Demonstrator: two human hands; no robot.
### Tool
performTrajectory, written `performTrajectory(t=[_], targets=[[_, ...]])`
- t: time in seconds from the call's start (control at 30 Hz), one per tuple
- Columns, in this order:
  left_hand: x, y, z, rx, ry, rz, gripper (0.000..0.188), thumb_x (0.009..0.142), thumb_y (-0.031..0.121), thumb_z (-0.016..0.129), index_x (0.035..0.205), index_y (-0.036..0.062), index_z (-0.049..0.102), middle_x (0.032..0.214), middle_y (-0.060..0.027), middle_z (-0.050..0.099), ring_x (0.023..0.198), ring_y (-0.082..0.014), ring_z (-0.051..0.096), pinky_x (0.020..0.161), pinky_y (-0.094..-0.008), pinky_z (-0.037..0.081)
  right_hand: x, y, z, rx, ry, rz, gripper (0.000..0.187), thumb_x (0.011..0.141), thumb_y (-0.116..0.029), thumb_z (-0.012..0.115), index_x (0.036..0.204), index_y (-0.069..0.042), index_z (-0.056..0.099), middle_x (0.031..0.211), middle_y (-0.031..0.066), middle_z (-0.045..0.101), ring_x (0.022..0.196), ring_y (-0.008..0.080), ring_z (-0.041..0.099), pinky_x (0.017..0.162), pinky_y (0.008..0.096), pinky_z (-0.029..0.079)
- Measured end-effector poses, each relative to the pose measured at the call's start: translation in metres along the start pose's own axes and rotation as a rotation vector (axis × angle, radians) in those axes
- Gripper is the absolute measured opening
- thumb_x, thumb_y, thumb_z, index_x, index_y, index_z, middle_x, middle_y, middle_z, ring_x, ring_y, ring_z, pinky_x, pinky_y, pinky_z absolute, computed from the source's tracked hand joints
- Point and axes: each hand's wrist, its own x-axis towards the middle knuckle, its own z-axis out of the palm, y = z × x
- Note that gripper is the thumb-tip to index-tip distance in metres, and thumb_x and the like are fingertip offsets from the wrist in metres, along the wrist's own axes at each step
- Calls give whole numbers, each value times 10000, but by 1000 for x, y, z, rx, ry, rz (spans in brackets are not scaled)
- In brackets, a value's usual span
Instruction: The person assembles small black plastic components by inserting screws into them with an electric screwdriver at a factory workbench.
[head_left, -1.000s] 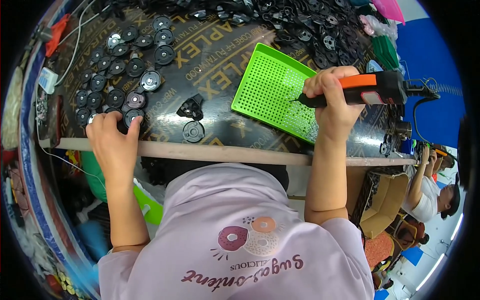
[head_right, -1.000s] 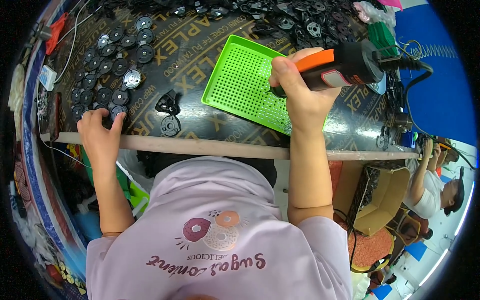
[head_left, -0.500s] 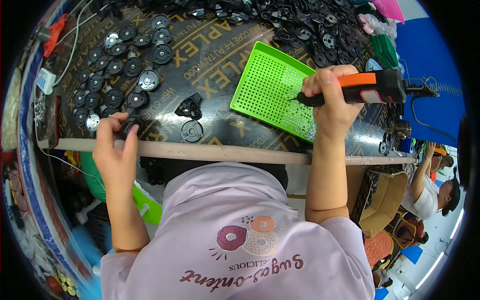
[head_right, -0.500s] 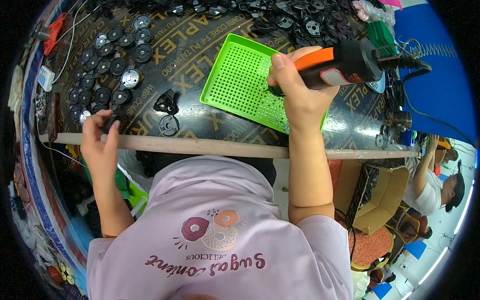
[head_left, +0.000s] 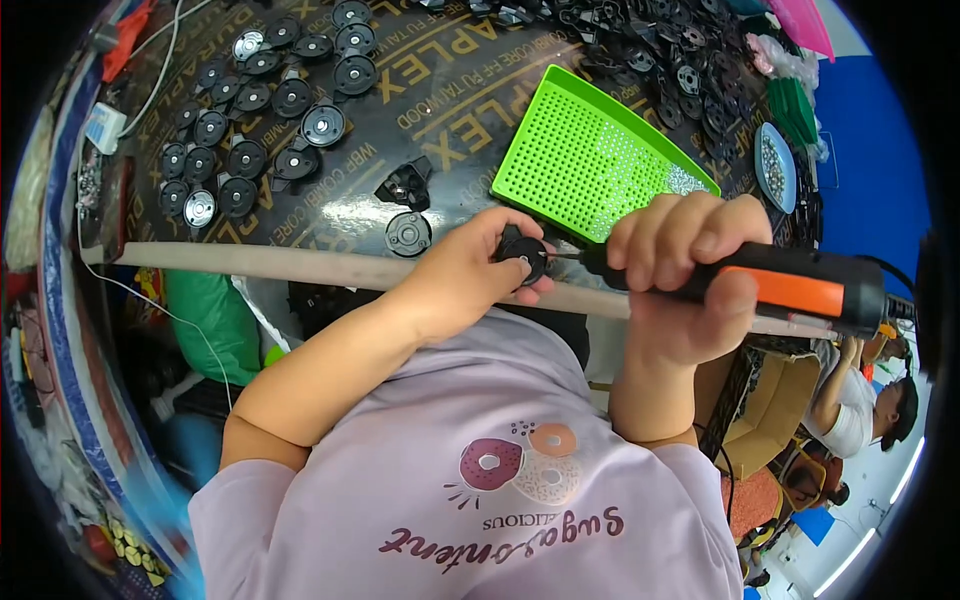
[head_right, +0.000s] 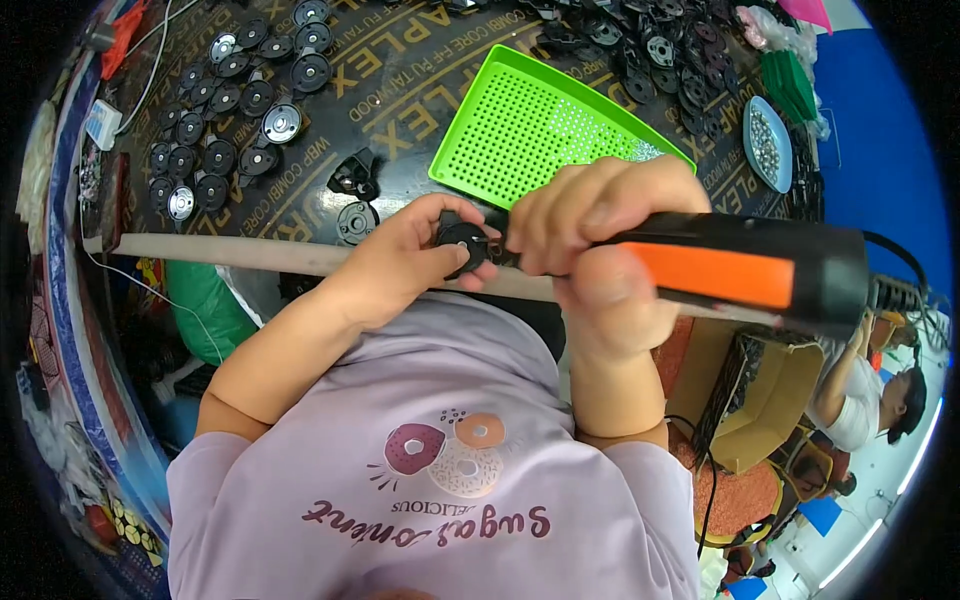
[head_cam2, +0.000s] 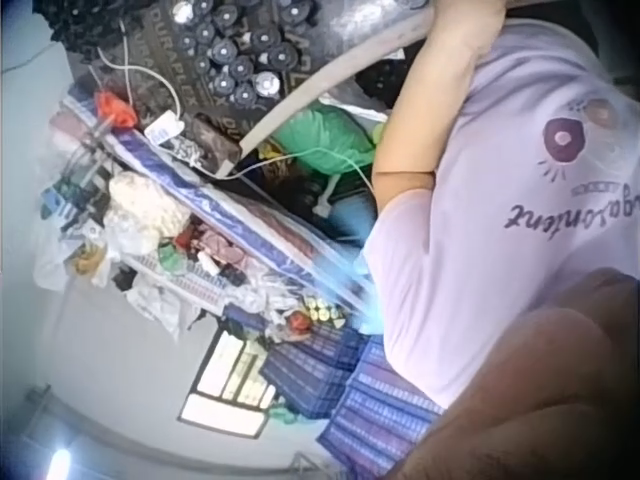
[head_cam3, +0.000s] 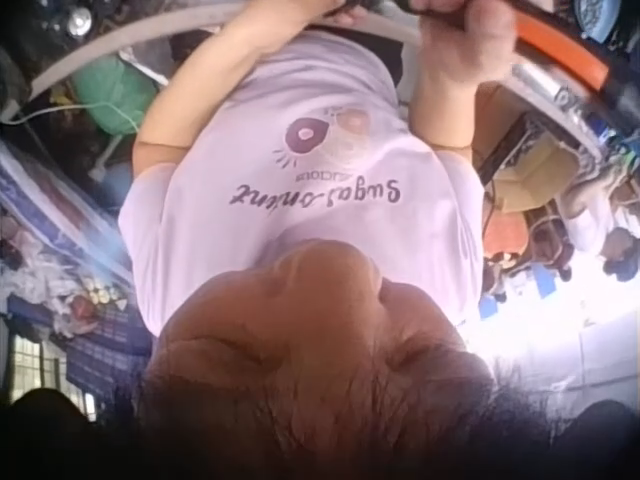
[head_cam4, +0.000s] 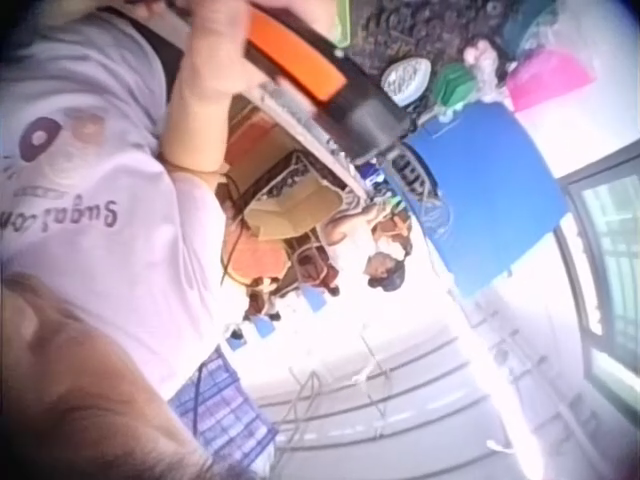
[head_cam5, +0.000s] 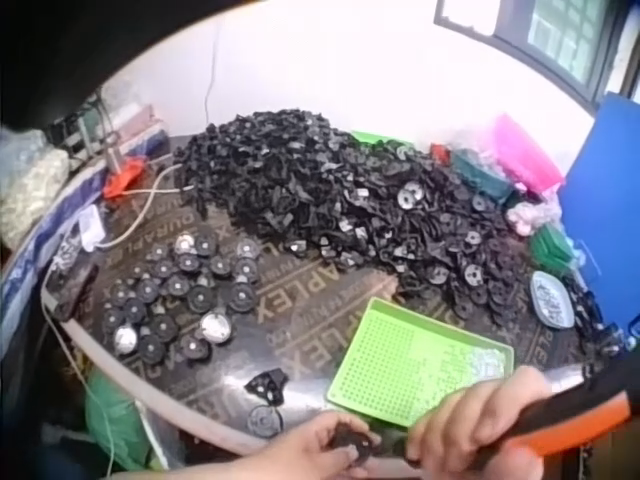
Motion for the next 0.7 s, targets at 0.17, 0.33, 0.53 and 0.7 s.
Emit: performTrajectory(t=[0.17, 0.33, 0.53, 0.7], targets=[[2, -3, -4, 10, -29, 19, 283, 898, -56, 484, 1172, 8, 456, 1076, -111, 581, 917, -191, 630, 801, -297, 553, -2, 16, 6, 166, -38, -33, 282, 787, -91, 738, 885, -46, 478, 677, 77, 542, 569, 192, 545, 586, 362, 503], [4, -4, -5, -16, -20, 28, 265, 894, -50, 479, 1155, -12, 455, 1025, -129, 564, 884, -177, 654, 730, -260, 564, -2, 21, 12, 69, -47, -18, 267, 808, -171, 713, 881, -62, 480, 663, 59, 527, 553, 177, 522, 558, 341, 484], [3, -1, -5, -18, -39, -2, 263, 898, -44, 486, 1158, -15, 462, 1000, -126, 579, 854, -169, 660, 715, -256, 565, -1, 29, 10, 76, -130, -71, 270, 771, 7, 711, 870, -54, 467, 674, 62, 547, 568, 161, 539, 565, 299, 501], [4, -3, -6, 84, -35, 31, 256, 904, -37, 486, 1157, -13, 464, 996, -118, 595, 850, -161, 661, 712, -255, 562, 0, 25, 9, -22, -274, -31, 306, 699, 76, 722, 875, -58, 510, 696, 58, 563, 630, 171, 566, 604, 290, 482]])
